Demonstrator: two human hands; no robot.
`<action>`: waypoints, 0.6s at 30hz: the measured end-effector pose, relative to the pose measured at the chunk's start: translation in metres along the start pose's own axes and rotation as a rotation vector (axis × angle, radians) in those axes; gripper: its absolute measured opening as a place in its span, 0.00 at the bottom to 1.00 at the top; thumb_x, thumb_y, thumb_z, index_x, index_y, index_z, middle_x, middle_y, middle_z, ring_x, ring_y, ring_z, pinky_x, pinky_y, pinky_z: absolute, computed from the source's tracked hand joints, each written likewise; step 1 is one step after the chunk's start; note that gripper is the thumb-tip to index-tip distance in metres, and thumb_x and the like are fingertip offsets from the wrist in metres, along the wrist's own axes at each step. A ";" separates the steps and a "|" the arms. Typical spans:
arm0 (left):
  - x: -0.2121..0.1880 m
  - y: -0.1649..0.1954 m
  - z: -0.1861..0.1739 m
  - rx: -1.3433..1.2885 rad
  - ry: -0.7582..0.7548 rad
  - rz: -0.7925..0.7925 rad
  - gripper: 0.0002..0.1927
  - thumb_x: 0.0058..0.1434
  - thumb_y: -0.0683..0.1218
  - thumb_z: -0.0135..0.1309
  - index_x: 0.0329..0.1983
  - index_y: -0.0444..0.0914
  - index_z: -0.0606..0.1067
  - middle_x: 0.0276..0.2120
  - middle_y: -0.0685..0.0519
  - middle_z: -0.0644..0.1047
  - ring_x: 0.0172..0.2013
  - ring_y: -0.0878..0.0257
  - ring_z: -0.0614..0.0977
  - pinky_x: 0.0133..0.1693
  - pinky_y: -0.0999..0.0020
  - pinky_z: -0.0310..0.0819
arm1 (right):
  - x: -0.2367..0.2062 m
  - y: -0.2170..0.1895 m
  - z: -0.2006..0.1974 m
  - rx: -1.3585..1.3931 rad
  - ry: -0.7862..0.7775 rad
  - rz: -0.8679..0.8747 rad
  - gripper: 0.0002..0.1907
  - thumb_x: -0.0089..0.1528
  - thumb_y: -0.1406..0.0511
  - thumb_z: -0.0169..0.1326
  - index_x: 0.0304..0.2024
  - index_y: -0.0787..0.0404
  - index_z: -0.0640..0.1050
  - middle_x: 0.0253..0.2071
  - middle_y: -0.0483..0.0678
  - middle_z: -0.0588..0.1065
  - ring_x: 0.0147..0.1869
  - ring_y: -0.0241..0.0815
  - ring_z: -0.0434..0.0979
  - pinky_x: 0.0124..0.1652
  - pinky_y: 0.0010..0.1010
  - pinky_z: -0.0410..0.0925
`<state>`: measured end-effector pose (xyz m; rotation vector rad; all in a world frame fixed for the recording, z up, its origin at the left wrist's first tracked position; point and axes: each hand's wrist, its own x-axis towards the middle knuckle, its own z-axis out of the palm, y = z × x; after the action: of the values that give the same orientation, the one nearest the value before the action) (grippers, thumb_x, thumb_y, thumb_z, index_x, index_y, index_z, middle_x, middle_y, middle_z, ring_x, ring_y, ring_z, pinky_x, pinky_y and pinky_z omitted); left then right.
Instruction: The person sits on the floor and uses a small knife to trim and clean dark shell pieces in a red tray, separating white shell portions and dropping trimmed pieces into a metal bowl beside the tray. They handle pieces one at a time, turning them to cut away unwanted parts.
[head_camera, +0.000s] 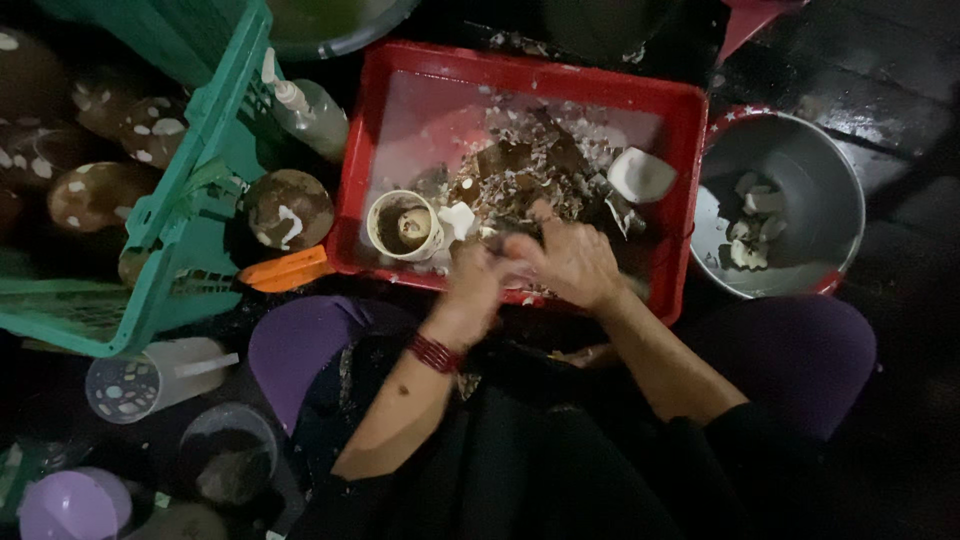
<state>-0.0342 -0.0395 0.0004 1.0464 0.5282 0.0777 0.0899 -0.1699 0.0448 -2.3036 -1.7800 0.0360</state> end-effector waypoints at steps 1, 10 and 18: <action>-0.001 -0.003 0.005 -0.001 -0.017 0.023 0.11 0.66 0.31 0.51 0.51 0.25 0.74 0.41 0.47 0.80 0.37 0.63 0.83 0.40 0.70 0.80 | 0.000 0.004 0.004 0.076 -0.020 0.154 0.24 0.71 0.44 0.46 0.62 0.48 0.68 0.42 0.65 0.79 0.37 0.64 0.81 0.35 0.53 0.72; 0.003 0.019 -0.005 -0.072 0.094 0.000 0.14 0.68 0.41 0.53 0.56 0.39 0.75 0.36 0.56 0.76 0.30 0.71 0.74 0.32 0.75 0.71 | 0.006 0.009 -0.022 0.776 -0.107 0.390 0.41 0.68 0.40 0.45 0.77 0.48 0.57 0.48 0.59 0.82 0.52 0.56 0.81 0.52 0.46 0.67; 0.004 0.016 -0.012 0.061 0.067 0.068 0.11 0.68 0.34 0.46 0.50 0.28 0.75 0.33 0.52 0.79 0.27 0.69 0.76 0.29 0.74 0.71 | 0.011 -0.012 -0.042 0.359 -0.181 0.418 0.47 0.64 0.40 0.48 0.77 0.47 0.48 0.35 0.64 0.78 0.40 0.66 0.81 0.43 0.52 0.71</action>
<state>-0.0333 -0.0204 0.0076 1.1248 0.5583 0.1582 0.0881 -0.1631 0.0893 -2.4049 -1.2018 0.5982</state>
